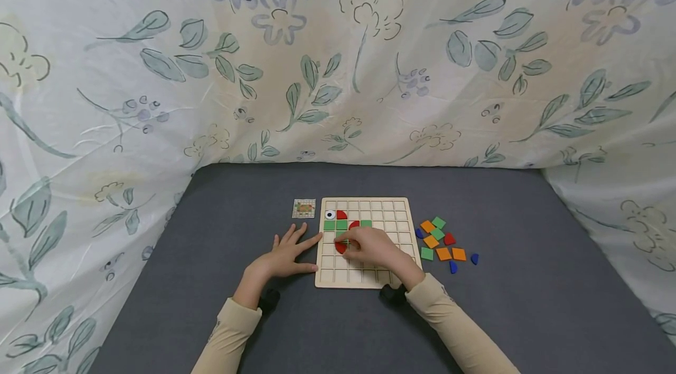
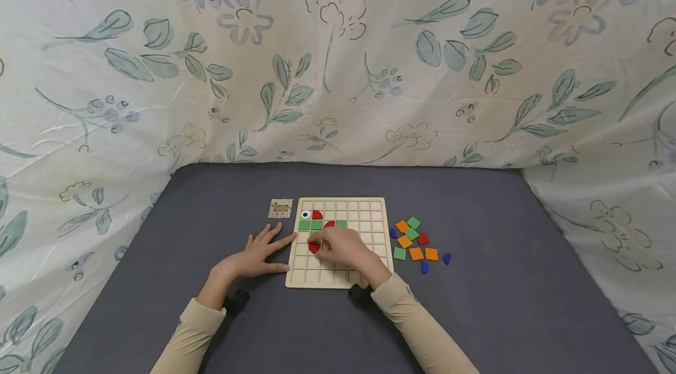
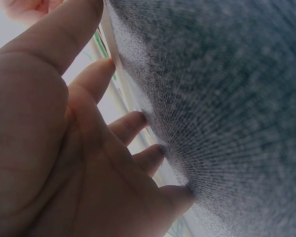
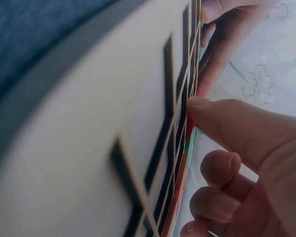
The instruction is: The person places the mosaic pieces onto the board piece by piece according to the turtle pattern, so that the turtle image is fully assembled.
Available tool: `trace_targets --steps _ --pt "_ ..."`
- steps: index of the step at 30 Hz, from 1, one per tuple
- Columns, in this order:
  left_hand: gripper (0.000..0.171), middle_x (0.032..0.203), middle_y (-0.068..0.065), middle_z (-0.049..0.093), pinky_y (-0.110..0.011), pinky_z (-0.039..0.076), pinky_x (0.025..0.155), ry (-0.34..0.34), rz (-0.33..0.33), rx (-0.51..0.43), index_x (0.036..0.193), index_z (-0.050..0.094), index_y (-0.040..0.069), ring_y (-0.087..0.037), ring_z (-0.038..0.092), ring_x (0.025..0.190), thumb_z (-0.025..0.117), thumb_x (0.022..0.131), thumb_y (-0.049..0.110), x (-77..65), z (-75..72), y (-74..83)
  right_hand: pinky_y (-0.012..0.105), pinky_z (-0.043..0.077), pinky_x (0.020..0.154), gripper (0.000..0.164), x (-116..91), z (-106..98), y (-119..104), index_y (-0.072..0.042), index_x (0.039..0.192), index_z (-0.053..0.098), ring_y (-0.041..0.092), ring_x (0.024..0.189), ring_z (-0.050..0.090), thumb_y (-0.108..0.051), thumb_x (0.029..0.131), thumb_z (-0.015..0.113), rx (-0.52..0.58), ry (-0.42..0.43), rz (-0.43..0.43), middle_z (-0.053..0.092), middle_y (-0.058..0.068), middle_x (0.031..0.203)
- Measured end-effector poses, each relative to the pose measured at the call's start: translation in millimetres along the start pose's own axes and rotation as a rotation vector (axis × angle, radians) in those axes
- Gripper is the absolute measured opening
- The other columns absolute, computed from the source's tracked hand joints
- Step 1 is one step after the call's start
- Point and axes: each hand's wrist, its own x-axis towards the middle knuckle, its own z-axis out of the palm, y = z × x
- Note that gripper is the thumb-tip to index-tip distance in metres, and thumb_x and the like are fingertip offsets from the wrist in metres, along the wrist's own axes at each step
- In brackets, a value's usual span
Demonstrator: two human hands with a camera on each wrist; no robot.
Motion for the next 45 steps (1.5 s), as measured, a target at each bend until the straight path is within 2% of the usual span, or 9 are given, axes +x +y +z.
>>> trace_targets --steps 13,24,34,37,41,45 --pt "0.073 0.155 -0.013 0.011 -0.066 0.000 0.106 0.008 0.005 -0.005 0.146 0.031 0.029 -0.038 -0.002 0.142 0.064 0.083 0.048 -0.3 -0.1 0.1 0.022 0.026 0.043 0.025 -3.9 -0.7 0.2 -0.026 0.110 0.069 0.006 0.044 0.035 -0.024 0.085 0.067 0.022 0.013 0.015 0.043 -0.009 0.052" --pt "0.073 0.155 -0.013 0.011 -0.065 0.000 0.106 0.004 -0.002 -0.001 0.146 0.031 0.029 -0.038 -0.002 0.142 0.064 0.083 0.048 -0.4 0.1 0.3 0.022 0.029 0.044 0.022 -6.0 -1.4 -0.6 -0.025 0.105 0.071 0.005 0.049 0.040 -0.025 0.084 0.069 -0.006 0.052 0.005 0.048 -0.012 0.063" --pt "0.074 0.156 -0.013 0.010 -0.065 -0.001 0.107 -0.006 -0.010 0.008 0.146 0.030 0.029 -0.038 -0.003 0.142 0.063 0.083 0.048 -0.6 -0.2 1.5 0.022 0.033 0.047 0.020 -5.8 -0.7 -1.5 -0.023 0.101 0.072 0.005 0.054 0.043 -0.028 0.081 0.071 -0.042 0.078 0.040 0.063 -0.011 0.077" --pt "0.074 0.156 -0.012 0.009 -0.065 -0.001 0.107 -0.013 -0.014 0.009 0.146 0.029 0.030 -0.037 -0.003 0.142 0.063 0.083 0.049 -0.1 -0.3 1.3 0.022 0.031 0.047 0.020 -7.2 -2.2 0.4 -0.022 0.100 0.073 0.006 0.055 0.042 -0.027 0.081 0.072 -0.031 0.078 0.050 0.062 -0.012 0.076" --pt "0.074 0.156 -0.012 0.010 -0.065 -0.001 0.107 -0.013 -0.014 0.007 0.146 0.030 0.031 -0.037 -0.004 0.142 0.063 0.083 0.049 0.2 0.0 0.5 0.022 0.029 0.047 0.019 -10.6 -5.5 4.7 -0.023 0.099 0.072 0.006 0.054 0.041 -0.029 0.080 0.073 -0.013 0.085 0.054 0.054 -0.011 0.065" --pt "0.074 0.156 -0.012 0.010 -0.065 -0.001 0.107 -0.007 -0.014 0.005 0.146 0.030 0.031 -0.037 -0.004 0.142 0.063 0.083 0.049 0.2 0.3 0.3 0.023 0.033 0.051 0.021 -15.9 -8.8 9.9 -0.024 0.100 0.072 0.006 0.058 0.044 -0.030 0.080 0.073 -0.012 0.094 0.068 0.061 -0.010 0.074"
